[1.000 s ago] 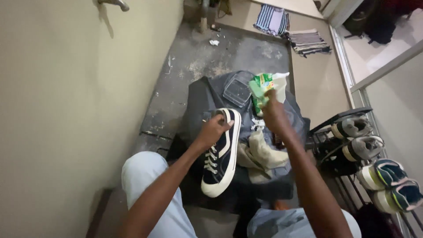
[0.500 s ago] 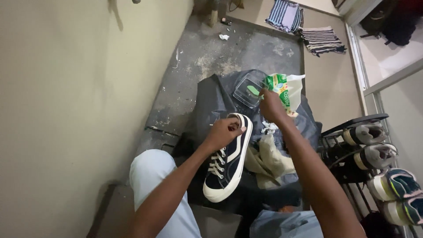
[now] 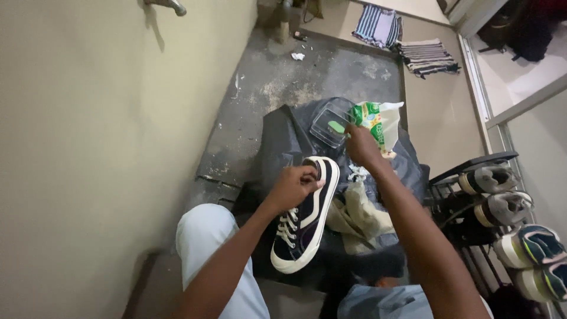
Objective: The person scrubs a black and white sneaker with a green brush and wipes it with a cloth. They repeatedly scrub the sole, sides, and upper parts of the shoe, then wipe with a cloth, continuing the cycle throughout the clip.
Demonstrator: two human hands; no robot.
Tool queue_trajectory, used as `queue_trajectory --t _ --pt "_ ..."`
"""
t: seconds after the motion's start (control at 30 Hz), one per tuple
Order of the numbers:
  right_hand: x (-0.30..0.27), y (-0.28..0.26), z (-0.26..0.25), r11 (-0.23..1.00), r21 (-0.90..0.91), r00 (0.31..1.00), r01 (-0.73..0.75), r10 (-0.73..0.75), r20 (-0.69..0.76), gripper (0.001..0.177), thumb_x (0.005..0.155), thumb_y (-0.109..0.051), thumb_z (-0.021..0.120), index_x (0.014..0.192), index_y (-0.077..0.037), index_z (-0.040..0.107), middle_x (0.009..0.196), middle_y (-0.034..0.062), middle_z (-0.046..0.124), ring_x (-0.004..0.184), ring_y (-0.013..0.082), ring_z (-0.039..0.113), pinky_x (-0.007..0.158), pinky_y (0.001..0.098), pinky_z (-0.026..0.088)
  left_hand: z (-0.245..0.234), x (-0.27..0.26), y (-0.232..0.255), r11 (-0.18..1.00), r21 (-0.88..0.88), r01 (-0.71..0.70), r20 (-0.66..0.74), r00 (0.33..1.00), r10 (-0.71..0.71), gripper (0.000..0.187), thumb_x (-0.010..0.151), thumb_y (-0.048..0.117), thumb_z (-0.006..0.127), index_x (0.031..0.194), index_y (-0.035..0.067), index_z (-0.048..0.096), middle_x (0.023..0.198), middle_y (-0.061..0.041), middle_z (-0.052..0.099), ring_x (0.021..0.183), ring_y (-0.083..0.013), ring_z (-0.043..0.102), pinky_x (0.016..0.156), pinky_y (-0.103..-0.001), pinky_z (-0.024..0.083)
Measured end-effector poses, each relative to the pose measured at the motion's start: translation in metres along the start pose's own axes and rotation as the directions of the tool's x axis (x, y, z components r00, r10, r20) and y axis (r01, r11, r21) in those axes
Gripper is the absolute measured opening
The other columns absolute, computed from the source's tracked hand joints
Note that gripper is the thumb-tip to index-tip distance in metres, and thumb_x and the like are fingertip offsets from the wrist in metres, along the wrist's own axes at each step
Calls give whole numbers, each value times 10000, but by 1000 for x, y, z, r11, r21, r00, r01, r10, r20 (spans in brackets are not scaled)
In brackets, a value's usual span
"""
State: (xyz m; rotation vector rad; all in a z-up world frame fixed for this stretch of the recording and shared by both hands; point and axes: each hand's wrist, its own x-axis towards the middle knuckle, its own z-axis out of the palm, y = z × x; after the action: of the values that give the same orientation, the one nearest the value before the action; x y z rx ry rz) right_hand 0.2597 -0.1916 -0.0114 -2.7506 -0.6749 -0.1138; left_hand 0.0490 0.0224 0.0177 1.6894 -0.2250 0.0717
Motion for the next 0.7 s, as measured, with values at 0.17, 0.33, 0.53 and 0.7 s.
queue_trajectory --t 0.17,0.33,0.53,0.7 --pt "-16 -8 -27 997 76 995 -15 22 -99 224 955 -105 617 1178 -88 629 947 239 649 905 514 676 803 607 530 -11 -18 32 999 10 -36 6 999 36 154 974 121 714 995 -31 721 793 -256 711 740 -374 720 634 -426 562" --pt "-76 -50 -94 894 383 954 -232 286 -90 327 935 -191 642 1259 -233 629 831 122 686 879 392 682 828 526 491 -13 -38 63 996 55 -64 -13 998 64 144 951 104 728 951 -32 681 764 -233 707 717 -306 709 605 -415 551" --pt "-180 -94 -161 650 757 920 -74 337 -200 282 1037 -208 601 1276 -76 670 789 145 597 708 191 501 636 334 449 -14 -40 123 992 5 -123 15 992 123 123 976 66 660 993 -52 632 752 -253 669 670 -396 680 605 -456 538" --pt "-239 -147 -204 861 481 815 168 153 -558 90 1022 -5 680 1106 5 709 676 97 570 626 128 534 615 333 460 20 -13 100 973 -190 -128 -100 989 111 268 1053 257 626 901 40 666 718 -129 670 774 -137 611 698 -345 523"
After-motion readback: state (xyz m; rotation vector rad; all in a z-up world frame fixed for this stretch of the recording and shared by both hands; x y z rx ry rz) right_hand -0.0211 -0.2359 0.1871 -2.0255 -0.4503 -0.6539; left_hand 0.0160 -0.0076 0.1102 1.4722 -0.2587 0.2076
